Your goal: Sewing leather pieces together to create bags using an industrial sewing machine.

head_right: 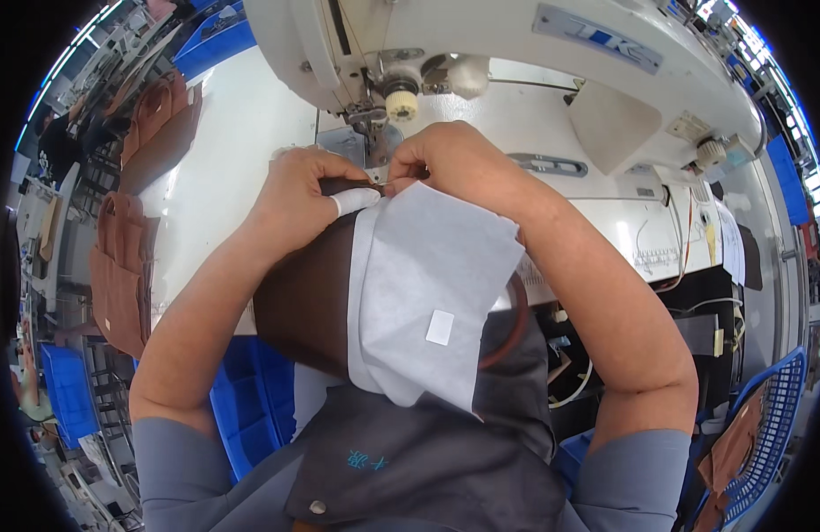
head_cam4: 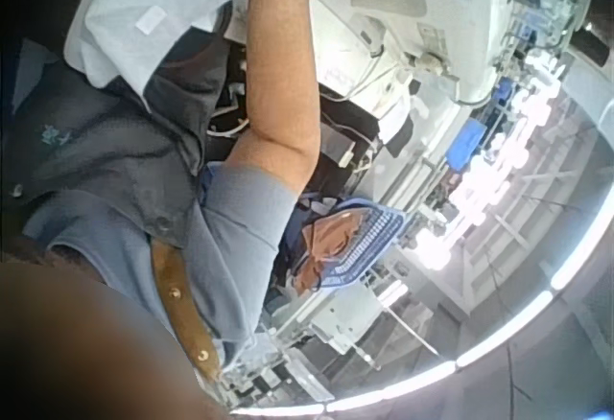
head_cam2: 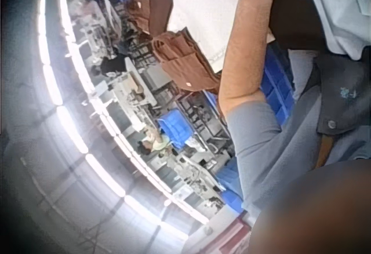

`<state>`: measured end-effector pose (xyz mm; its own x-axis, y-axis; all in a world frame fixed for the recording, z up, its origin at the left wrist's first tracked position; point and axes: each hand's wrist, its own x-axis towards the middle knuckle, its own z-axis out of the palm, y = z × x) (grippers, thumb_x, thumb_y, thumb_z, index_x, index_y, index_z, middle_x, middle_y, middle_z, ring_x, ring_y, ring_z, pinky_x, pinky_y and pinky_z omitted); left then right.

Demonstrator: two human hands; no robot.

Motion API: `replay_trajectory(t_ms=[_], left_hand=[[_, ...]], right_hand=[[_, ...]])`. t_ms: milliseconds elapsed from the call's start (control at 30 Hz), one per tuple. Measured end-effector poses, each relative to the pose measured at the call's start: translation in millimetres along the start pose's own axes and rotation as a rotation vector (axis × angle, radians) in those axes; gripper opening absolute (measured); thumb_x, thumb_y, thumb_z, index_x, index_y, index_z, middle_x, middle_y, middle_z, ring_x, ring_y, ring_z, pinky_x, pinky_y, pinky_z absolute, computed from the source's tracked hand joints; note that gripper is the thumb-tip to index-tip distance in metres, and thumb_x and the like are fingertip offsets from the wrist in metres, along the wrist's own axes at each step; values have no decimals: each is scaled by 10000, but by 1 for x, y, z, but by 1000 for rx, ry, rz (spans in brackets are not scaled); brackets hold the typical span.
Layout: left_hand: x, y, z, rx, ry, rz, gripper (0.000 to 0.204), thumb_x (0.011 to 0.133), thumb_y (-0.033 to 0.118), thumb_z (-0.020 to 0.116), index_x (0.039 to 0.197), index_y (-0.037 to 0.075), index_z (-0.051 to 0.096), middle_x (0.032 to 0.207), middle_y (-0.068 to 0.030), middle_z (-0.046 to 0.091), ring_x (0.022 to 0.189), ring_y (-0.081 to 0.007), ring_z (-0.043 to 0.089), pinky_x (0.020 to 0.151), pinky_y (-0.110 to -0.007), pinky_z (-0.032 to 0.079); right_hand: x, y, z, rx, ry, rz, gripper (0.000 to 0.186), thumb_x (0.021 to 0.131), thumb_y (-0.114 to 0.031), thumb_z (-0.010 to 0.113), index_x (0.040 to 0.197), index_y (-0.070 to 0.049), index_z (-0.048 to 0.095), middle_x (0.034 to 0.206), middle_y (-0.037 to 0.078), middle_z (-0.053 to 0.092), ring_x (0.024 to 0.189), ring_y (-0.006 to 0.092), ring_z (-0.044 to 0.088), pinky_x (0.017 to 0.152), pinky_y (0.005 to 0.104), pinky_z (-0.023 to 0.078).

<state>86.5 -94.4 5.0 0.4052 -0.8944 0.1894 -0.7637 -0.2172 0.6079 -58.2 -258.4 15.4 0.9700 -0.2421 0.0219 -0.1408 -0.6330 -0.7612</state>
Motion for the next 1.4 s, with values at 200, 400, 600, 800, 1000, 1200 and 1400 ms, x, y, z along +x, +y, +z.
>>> replay_trajectory(t_ms=[200,400,600,800,1000,1200,1400], left_hand=[[8,-14,13,32,109,11,188,730,188,844,870,71,797,841,-140,735,814,-282,663,821,-379,494],[9,-11,12,191,258,60,220,741,171,818,960,173,791,909,-63,694,962,-312,642,981,-437,437],[-3,-11,14,474,267,615,181,796,77,698,968,65,753,966,-67,669,935,-279,642,986,-406,446],[-22,-11,8,392,33,433,410,810,43,621,1216,26,678,1168,-122,672,1114,-306,663,1054,-516,417],[-25,-12,8,370,-44,377,577,761,18,629,1337,12,615,1344,-197,577,1300,-369,554,1112,-617,361],[-20,-19,13,295,-69,342,594,780,36,624,1373,21,587,1356,-212,564,1329,-407,523,1120,-655,340],[-17,-20,14,268,-60,325,555,809,47,615,1362,18,593,1332,-217,575,1323,-407,529,1111,-663,345]], right_hand=[[27,28,-3,72,-26,5,119,761,-120,758,810,-15,730,707,131,690,641,213,663,622,339,517],[28,28,-2,82,26,24,186,781,-172,797,833,-11,720,748,159,704,679,297,696,630,391,536],[28,20,-4,1,-11,95,110,875,-62,787,865,-28,682,807,18,676,756,91,644,699,253,541],[30,20,-4,186,66,141,134,853,-90,816,869,-36,695,818,33,700,770,108,671,692,264,561],[29,20,-4,502,70,292,176,829,-90,840,925,-33,704,841,17,707,795,96,665,682,260,558],[34,18,-2,275,131,194,211,828,-100,846,957,-21,700,883,27,713,805,91,657,693,248,553],[39,21,-5,49,119,141,209,843,-148,844,944,-26,709,844,27,714,785,98,663,679,255,553]])
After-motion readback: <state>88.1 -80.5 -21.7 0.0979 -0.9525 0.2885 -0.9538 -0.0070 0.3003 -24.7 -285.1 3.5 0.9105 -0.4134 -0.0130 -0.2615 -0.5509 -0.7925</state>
